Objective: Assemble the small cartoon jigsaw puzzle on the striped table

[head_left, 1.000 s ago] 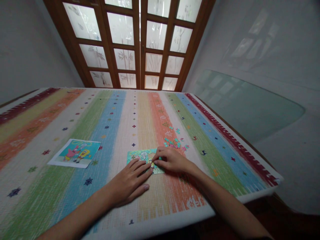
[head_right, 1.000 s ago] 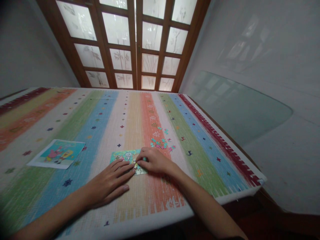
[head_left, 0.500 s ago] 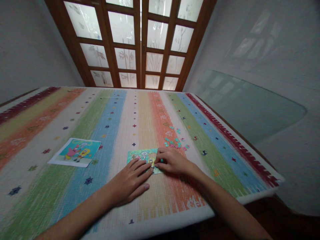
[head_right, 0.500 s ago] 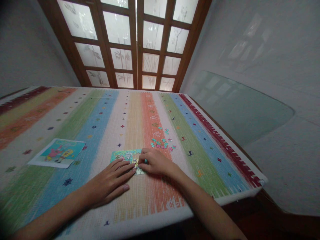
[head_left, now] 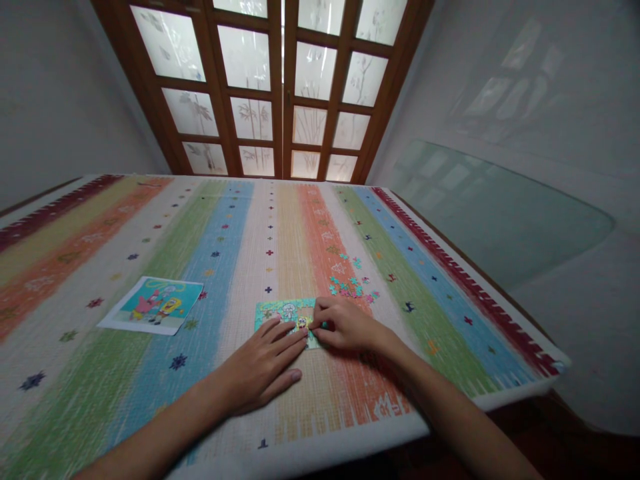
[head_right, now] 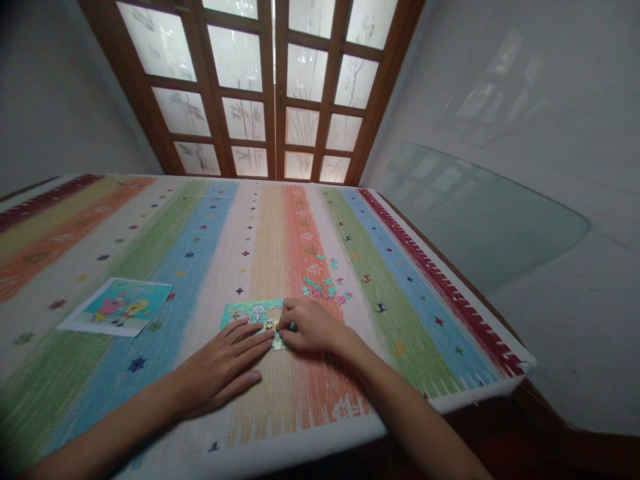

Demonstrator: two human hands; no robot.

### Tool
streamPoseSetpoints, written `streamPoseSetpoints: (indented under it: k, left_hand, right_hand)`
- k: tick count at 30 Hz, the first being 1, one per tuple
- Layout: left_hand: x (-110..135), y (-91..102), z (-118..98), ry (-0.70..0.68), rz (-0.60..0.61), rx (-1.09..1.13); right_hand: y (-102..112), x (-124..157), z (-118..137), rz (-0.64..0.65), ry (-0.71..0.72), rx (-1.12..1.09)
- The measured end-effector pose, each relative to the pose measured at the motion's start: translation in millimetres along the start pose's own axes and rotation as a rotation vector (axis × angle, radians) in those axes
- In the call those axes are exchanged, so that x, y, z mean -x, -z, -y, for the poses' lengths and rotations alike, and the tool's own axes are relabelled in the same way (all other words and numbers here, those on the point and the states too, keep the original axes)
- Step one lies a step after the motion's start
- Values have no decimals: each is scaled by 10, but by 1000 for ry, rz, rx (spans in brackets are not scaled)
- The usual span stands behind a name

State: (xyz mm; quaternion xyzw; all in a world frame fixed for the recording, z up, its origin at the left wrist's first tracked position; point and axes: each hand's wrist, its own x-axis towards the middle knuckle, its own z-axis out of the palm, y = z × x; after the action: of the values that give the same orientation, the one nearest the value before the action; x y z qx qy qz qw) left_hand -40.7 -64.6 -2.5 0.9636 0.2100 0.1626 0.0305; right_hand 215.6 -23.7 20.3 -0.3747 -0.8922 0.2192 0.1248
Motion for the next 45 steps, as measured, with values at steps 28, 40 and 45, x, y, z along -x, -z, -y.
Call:
streamPoseSetpoints:
  k: [28, 40, 45]
  left_hand:
    - [-99, -64, -93, 57, -12, -3]
    - [-96, -78, -105, 72, -23, 5]
    - [-96, -85, -103, 55, -46, -12]
  right_hand:
    - [355, 102, -642, -257, -508, 209]
    - [352, 85, -284, -21, -180, -328]
    - [208, 39, -199, 99, -94, -377]
